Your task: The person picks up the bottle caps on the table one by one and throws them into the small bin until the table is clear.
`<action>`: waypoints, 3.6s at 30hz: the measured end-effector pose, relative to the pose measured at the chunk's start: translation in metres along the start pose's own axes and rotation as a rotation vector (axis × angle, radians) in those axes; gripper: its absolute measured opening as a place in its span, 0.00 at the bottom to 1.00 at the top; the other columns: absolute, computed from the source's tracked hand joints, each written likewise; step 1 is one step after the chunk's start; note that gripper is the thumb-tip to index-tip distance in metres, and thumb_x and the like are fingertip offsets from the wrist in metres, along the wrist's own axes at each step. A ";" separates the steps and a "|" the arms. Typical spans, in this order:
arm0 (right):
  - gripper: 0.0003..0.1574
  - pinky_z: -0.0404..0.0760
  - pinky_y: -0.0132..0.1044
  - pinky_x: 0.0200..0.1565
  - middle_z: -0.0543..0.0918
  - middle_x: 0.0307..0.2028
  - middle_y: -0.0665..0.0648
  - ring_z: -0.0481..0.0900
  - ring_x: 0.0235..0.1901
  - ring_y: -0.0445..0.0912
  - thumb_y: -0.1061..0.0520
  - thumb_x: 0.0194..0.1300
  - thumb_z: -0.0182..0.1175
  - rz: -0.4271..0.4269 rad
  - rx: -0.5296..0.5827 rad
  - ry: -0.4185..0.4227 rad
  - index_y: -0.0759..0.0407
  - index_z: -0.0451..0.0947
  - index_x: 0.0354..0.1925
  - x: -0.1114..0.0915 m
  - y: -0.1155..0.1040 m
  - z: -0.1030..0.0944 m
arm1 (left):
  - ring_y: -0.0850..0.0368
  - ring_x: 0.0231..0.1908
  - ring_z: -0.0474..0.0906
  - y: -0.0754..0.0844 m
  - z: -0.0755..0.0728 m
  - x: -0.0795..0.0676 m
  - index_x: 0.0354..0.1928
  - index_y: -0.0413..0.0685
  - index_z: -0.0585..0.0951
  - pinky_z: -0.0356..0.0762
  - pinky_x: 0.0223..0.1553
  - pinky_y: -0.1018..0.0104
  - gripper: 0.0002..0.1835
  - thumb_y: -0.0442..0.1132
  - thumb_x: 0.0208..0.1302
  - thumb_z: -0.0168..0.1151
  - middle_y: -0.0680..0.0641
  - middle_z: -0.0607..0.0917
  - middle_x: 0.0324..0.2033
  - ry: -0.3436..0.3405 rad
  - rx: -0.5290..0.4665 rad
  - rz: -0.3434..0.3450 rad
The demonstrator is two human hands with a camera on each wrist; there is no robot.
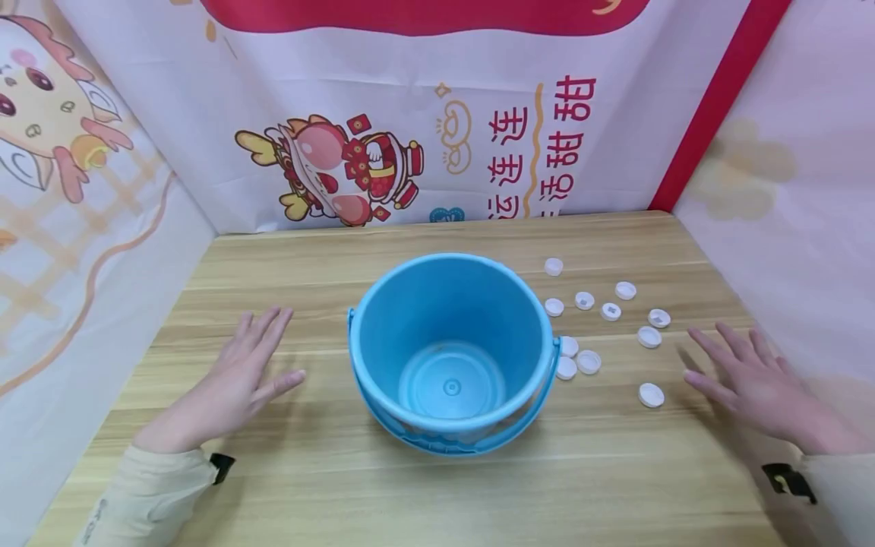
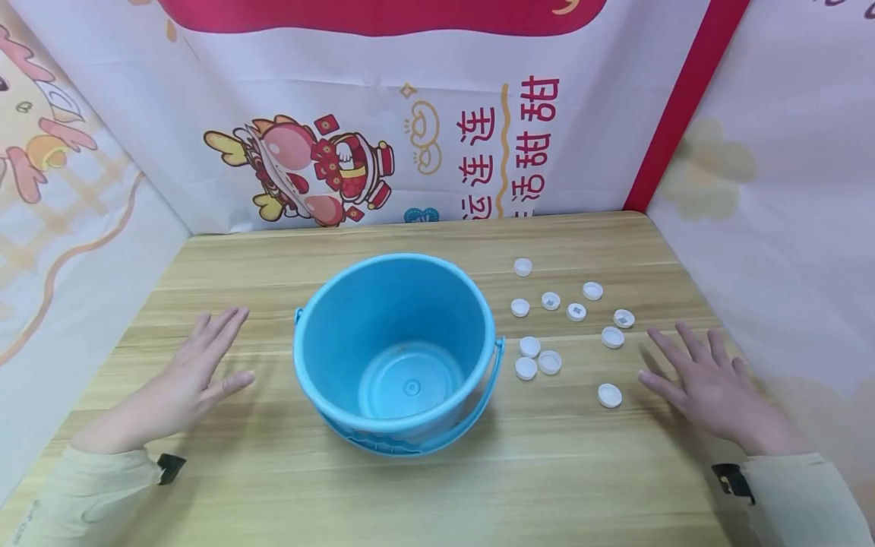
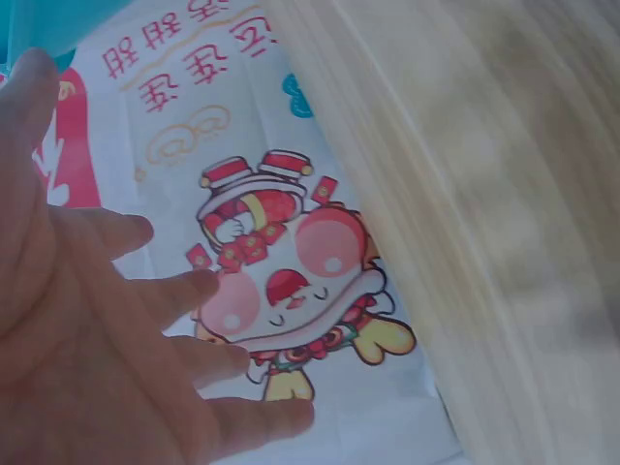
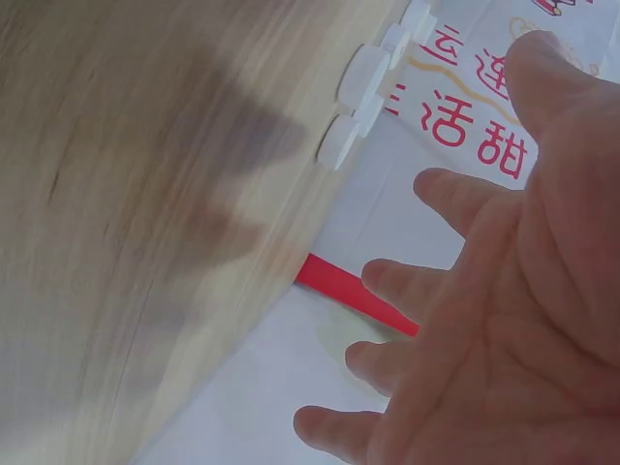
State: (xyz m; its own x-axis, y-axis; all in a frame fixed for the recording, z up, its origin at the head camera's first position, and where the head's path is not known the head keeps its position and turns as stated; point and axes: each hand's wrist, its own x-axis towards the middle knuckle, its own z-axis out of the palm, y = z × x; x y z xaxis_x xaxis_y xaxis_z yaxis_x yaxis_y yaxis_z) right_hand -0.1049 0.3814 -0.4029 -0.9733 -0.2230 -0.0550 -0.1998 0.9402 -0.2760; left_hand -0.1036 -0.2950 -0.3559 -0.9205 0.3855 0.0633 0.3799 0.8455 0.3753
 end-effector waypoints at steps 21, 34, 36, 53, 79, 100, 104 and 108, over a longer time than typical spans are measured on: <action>0.32 0.72 0.69 0.50 0.77 0.55 0.74 0.74 0.55 0.71 0.45 0.68 0.64 -0.101 0.035 0.036 0.64 0.75 0.62 -0.001 -0.038 -0.004 | 0.51 0.68 0.65 0.079 -0.031 0.055 0.70 0.52 0.71 0.73 0.60 0.45 0.33 0.38 0.63 0.69 0.50 0.70 0.68 0.232 -0.244 0.401; 0.29 0.76 0.64 0.48 0.82 0.51 0.68 0.79 0.51 0.66 0.50 0.60 0.71 -0.212 0.009 0.100 0.63 0.80 0.56 -0.005 -0.048 0.006 | 0.40 0.58 0.76 0.082 -0.014 0.068 0.47 0.47 0.87 0.72 0.63 0.54 0.19 0.53 0.68 0.63 0.45 0.85 0.51 0.245 -0.289 0.839; 0.29 0.77 0.64 0.48 0.82 0.50 0.67 0.80 0.50 0.66 0.51 0.59 0.72 -0.222 0.001 0.111 0.63 0.81 0.55 -0.004 -0.050 0.007 | 0.39 0.58 0.75 0.081 -0.011 0.068 0.46 0.48 0.87 0.72 0.62 0.51 0.18 0.54 0.67 0.63 0.45 0.85 0.50 0.240 -0.295 0.845; 0.29 0.80 0.37 0.30 0.80 0.31 0.45 0.77 0.29 0.38 0.50 0.52 0.77 -0.154 -0.005 0.040 0.61 0.84 0.50 0.003 -0.053 0.016 | 0.38 0.58 0.75 0.075 -0.012 0.069 0.44 0.48 0.87 0.65 0.67 0.52 0.17 0.51 0.61 0.71 0.48 0.86 0.45 0.190 -0.385 0.848; 0.25 0.79 0.20 0.31 0.87 0.39 0.60 0.80 0.33 0.29 0.52 0.58 0.74 -0.041 0.353 0.243 0.63 0.83 0.51 0.021 -0.096 -0.020 | 0.40 0.55 0.77 0.075 -0.013 0.069 0.42 0.48 0.87 0.65 0.67 0.54 0.16 0.50 0.57 0.74 0.49 0.87 0.44 0.182 -0.415 0.846; 0.23 0.83 0.26 0.33 0.86 0.39 0.49 0.84 0.35 0.42 0.51 0.56 0.75 -0.202 0.559 0.331 0.48 0.85 0.51 0.065 -0.202 -0.097 | 0.42 0.56 0.77 0.075 -0.016 0.068 0.43 0.47 0.87 0.66 0.66 0.52 0.17 0.48 0.55 0.76 0.51 0.87 0.45 0.147 -0.388 0.816; 0.23 0.84 0.26 0.37 0.87 0.39 0.49 0.85 0.36 0.43 0.50 0.57 0.74 -0.269 0.572 0.321 0.48 0.85 0.52 0.075 -0.221 -0.103 | 0.42 0.56 0.77 0.075 -0.017 0.069 0.43 0.47 0.87 0.66 0.65 0.52 0.18 0.49 0.55 0.76 0.51 0.86 0.45 0.128 -0.368 0.795; 0.24 0.84 0.27 0.39 0.86 0.42 0.50 0.84 0.37 0.43 0.50 0.60 0.72 -0.326 0.587 0.297 0.50 0.84 0.55 0.084 -0.244 -0.108 | 0.43 0.57 0.77 0.074 -0.019 0.069 0.43 0.48 0.87 0.67 0.65 0.52 0.18 0.49 0.54 0.77 0.51 0.86 0.45 0.114 -0.346 0.774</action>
State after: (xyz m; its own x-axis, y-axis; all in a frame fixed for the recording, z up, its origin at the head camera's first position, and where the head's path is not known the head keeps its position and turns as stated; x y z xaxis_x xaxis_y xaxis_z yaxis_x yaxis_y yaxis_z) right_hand -0.1505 0.1609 -0.2370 -0.8810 -0.3107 0.3569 -0.4721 0.5268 -0.7068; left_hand -0.1408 -0.2123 -0.3064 -0.4240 0.7526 0.5038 0.8731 0.1918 0.4482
